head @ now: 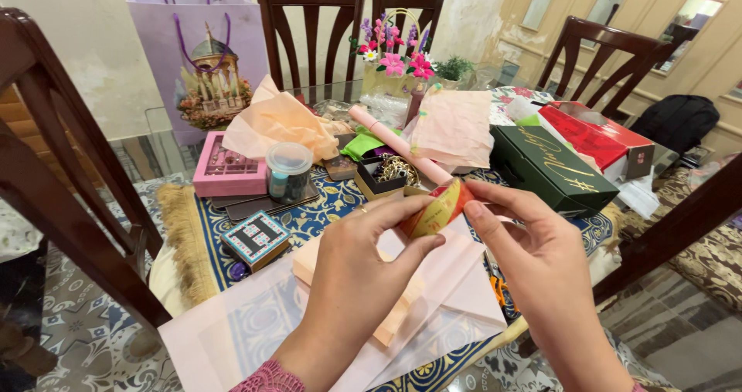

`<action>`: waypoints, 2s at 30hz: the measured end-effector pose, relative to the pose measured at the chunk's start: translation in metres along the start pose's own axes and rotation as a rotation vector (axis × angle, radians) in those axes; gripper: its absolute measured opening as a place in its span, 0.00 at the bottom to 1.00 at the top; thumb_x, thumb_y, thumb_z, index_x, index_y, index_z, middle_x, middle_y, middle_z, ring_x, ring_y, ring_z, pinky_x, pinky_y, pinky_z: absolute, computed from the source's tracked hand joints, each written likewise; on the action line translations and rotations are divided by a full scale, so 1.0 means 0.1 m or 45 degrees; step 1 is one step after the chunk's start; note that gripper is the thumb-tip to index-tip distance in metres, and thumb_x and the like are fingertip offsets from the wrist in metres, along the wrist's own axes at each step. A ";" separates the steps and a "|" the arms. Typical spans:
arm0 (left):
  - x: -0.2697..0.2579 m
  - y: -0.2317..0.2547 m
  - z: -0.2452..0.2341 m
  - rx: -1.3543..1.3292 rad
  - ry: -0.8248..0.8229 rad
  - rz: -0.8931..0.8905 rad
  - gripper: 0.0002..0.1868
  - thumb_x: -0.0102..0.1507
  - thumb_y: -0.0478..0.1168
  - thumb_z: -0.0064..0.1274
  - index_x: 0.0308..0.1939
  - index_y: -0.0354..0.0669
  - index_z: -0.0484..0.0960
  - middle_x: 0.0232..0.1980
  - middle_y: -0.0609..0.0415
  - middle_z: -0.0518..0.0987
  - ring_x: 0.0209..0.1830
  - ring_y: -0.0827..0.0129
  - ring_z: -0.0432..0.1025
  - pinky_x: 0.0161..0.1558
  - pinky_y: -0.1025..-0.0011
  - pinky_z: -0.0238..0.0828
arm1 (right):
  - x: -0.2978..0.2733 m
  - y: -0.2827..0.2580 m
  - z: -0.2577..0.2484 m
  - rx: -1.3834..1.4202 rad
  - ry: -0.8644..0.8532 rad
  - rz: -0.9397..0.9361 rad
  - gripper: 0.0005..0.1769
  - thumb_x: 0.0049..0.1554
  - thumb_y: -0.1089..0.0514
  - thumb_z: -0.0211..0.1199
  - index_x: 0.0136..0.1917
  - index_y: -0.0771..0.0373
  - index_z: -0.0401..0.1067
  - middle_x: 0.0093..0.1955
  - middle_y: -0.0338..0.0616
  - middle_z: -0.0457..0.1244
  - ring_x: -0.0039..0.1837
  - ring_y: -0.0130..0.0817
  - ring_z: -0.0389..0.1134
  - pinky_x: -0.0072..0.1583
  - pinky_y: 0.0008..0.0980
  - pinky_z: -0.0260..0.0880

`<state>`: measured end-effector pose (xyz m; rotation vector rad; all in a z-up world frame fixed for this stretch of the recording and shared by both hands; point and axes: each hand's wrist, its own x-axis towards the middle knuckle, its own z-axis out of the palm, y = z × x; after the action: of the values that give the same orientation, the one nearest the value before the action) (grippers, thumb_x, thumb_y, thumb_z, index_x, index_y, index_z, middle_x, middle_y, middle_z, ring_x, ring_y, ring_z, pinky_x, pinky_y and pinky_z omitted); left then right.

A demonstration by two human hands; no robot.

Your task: The person wraps a small rectangular box with light pink tissue paper on a dining table. They fold the paper around the box, trim excess with scissors, and secure the folds with tape. The wrapped box remains on the table at the end of the clip.

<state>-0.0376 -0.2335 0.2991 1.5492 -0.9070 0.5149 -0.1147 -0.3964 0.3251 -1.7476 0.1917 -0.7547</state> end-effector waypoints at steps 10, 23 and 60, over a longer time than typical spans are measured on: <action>-0.24 -0.03 -0.24 0.140 -0.219 0.056 0.18 0.57 0.38 0.64 0.51 0.42 0.84 0.50 0.49 0.86 0.49 0.55 0.79 0.50 0.63 0.74 | -0.06 0.25 -0.06 -0.129 -0.048 0.188 0.11 0.54 0.62 0.69 0.50 0.71 0.81 0.43 0.42 0.72 0.46 0.23 0.69 0.48 0.24 0.67; -0.46 0.09 -0.34 0.022 -1.015 -1.112 0.30 0.66 0.50 0.48 0.74 0.63 0.65 0.29 0.46 0.84 0.15 0.67 0.71 0.23 0.67 0.71 | -0.42 0.86 0.03 -0.275 -0.233 0.335 0.07 0.59 0.59 0.64 0.48 0.65 0.74 0.39 0.38 0.67 0.40 0.23 0.62 0.42 0.27 0.63; -0.51 -0.43 -0.07 -0.878 -0.413 -1.541 0.20 0.67 0.40 0.50 0.64 0.48 0.75 0.49 0.43 0.77 0.23 0.67 0.79 0.28 0.69 0.80 | 0.74 3.86 -1.50 -1.454 -0.217 0.424 0.38 0.44 0.41 0.72 0.61 0.67 0.75 0.54 0.64 0.71 0.59 0.60 0.72 0.62 0.47 0.72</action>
<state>-0.0330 -0.2146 0.2353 1.2466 -0.1838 -0.8497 -0.0468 -0.6782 0.0204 -2.7245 0.9048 -0.2079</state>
